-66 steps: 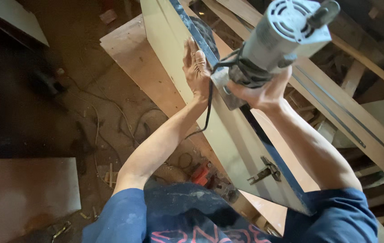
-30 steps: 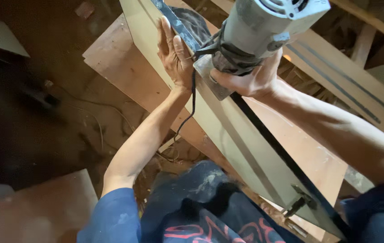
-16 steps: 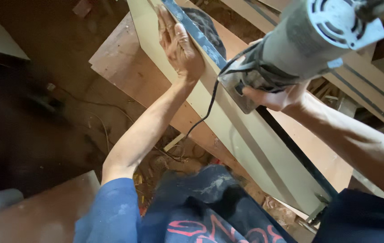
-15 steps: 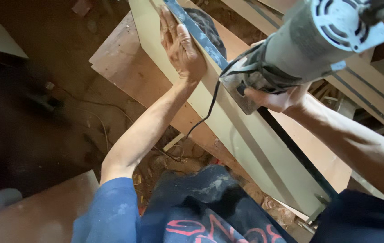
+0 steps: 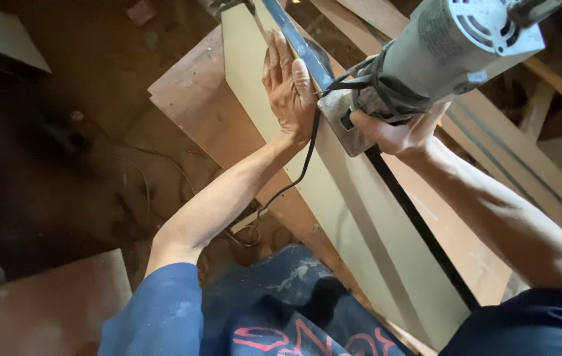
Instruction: The person uses a handheld router with a guide to shape the edge of a long rectangular board. They move the router along the edge, flip the board, and continue routing the opposite side. The person then adjusts the router and places the board on a workbench.
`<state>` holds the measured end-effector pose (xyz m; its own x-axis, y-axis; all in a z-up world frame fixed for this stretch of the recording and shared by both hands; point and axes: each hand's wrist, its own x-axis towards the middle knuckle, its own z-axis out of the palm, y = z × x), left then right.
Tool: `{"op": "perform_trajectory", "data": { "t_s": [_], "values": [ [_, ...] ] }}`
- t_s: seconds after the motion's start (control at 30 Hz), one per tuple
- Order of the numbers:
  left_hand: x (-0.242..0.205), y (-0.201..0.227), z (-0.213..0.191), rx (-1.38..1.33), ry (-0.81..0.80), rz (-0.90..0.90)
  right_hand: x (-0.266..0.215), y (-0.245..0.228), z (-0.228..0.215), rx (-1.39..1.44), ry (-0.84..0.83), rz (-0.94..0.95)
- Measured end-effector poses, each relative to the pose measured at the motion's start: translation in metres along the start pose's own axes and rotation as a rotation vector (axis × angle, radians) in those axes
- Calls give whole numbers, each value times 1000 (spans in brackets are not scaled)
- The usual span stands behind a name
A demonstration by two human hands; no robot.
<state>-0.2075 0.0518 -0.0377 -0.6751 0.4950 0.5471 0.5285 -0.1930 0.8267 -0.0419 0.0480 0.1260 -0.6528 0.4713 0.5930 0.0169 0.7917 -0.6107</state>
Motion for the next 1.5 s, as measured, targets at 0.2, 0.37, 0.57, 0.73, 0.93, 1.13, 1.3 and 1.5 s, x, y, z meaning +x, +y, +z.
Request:
{"op": "perform_trajectory", "data": {
  "t_s": [0.2,0.37,0.57,0.73,0.93,1.13,1.3,1.5],
  "values": [
    [12,-11,6,66,60,69,5,8,0,43,-7,-22],
    [35,-14,4,14,89,92,3,13,2,60,13,-5],
    [44,-13,-13,22,81,109,9,20,15,65,26,47],
    [47,-13,-30,-16,6,67,37,32,27,72,11,11],
    [56,-25,-44,-81,-16,153,77,50,47,105,-6,-99],
    [72,-40,-60,-84,-86,-156,93,61,58,97,-31,-157],
    [100,-48,-73,-52,-91,122,91,58,58,158,-37,-109],
    [126,-46,-81,345,196,332,98,64,59,98,-43,-165]
  ]
}}
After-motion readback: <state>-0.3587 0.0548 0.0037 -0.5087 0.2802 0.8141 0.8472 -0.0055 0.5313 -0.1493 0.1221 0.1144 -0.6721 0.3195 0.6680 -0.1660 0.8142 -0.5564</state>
